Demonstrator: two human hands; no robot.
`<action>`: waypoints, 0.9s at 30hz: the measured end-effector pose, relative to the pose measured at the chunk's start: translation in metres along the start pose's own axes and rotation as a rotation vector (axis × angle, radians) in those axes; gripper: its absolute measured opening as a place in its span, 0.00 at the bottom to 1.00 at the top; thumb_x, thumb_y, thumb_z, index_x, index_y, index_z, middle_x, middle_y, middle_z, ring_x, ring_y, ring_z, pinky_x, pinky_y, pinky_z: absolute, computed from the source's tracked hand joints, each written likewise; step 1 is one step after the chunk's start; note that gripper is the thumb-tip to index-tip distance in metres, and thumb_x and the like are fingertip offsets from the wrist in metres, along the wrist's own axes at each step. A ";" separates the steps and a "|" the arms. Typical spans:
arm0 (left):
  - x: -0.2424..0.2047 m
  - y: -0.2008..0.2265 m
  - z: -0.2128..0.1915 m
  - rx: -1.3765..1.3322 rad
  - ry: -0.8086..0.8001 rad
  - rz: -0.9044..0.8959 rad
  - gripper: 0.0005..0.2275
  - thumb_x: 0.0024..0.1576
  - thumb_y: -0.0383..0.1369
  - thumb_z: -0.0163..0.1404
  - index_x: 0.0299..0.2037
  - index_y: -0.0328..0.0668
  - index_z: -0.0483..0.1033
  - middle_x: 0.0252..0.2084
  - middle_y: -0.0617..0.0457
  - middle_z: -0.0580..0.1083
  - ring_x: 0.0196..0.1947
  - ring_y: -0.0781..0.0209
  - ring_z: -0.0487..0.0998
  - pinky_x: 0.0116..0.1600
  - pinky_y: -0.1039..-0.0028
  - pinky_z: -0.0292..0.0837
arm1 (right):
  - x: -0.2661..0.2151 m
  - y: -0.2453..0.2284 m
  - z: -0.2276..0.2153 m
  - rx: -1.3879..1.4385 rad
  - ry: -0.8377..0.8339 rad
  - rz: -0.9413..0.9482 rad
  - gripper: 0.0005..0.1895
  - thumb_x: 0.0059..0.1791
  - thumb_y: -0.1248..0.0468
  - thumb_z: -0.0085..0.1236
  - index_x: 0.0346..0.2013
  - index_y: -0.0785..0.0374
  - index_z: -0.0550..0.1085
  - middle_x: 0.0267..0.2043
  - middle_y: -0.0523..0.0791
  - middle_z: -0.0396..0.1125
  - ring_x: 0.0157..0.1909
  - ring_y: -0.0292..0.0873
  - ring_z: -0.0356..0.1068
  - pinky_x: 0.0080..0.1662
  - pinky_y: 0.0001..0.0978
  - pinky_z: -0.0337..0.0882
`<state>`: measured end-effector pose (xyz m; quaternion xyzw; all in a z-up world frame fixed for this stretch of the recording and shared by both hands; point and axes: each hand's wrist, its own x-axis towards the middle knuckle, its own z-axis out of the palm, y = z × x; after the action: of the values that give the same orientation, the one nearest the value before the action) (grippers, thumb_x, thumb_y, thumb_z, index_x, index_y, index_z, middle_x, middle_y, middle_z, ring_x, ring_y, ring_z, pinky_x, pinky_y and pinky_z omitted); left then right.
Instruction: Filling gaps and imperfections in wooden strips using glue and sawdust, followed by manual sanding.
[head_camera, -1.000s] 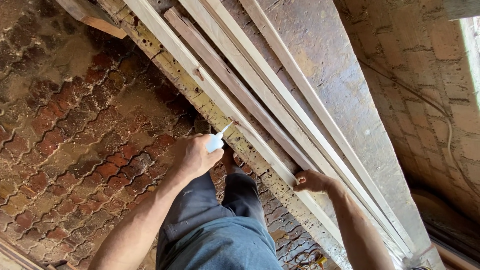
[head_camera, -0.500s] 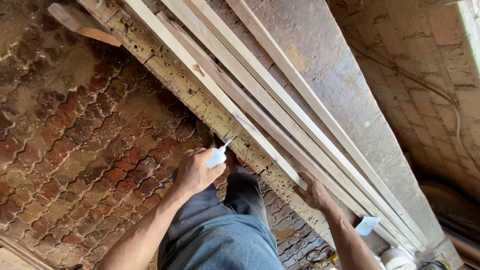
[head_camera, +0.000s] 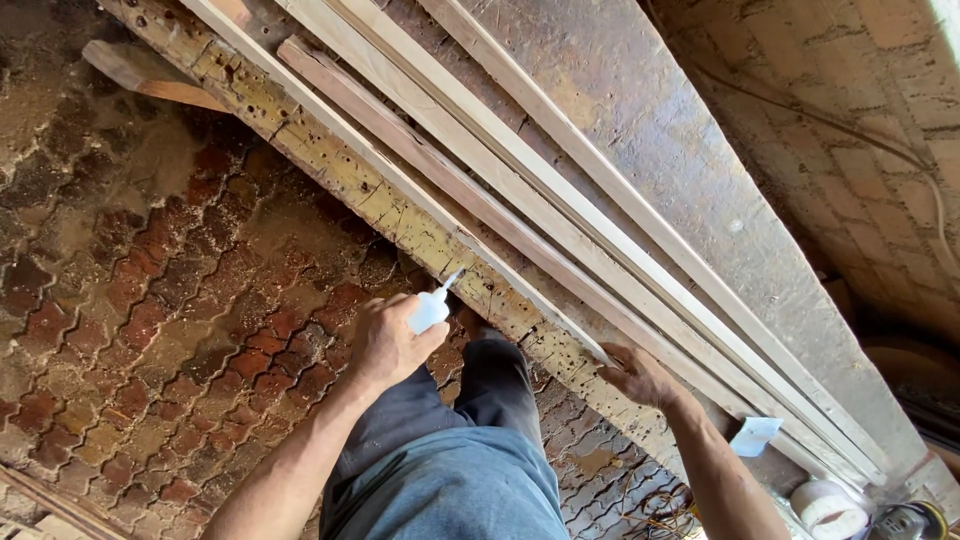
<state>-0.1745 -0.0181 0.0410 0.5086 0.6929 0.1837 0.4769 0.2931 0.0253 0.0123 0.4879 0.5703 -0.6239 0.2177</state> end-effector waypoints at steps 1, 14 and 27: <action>0.002 -0.004 0.001 0.001 -0.002 0.000 0.15 0.52 0.45 0.60 0.42 0.44 0.82 0.32 0.52 0.79 0.30 0.58 0.76 0.47 0.59 0.66 | -0.002 -0.008 0.002 0.003 0.000 0.001 0.25 0.53 0.53 0.50 0.63 0.57 0.71 0.55 0.50 0.74 0.48 0.42 0.75 0.52 0.47 0.76; 0.003 -0.019 -0.001 0.059 -0.022 -0.018 0.14 0.53 0.44 0.60 0.41 0.43 0.81 0.34 0.50 0.80 0.29 0.58 0.77 0.48 0.59 0.66 | 0.010 -0.032 0.063 -0.706 0.639 0.164 0.32 0.43 0.42 0.63 0.55 0.56 0.72 0.51 0.50 0.72 0.49 0.47 0.69 0.49 0.40 0.75; 0.026 0.002 0.023 0.180 -0.155 -0.042 0.13 0.52 0.45 0.60 0.36 0.45 0.81 0.29 0.51 0.79 0.26 0.59 0.75 0.45 0.60 0.64 | 0.010 -0.014 0.068 -0.660 0.731 0.063 0.33 0.43 0.42 0.66 0.56 0.57 0.74 0.53 0.47 0.71 0.50 0.44 0.69 0.47 0.37 0.74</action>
<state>-0.1548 0.0004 0.0187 0.5475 0.6781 0.0707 0.4852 0.2531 -0.0309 0.0017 0.5968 0.7617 -0.1910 0.1649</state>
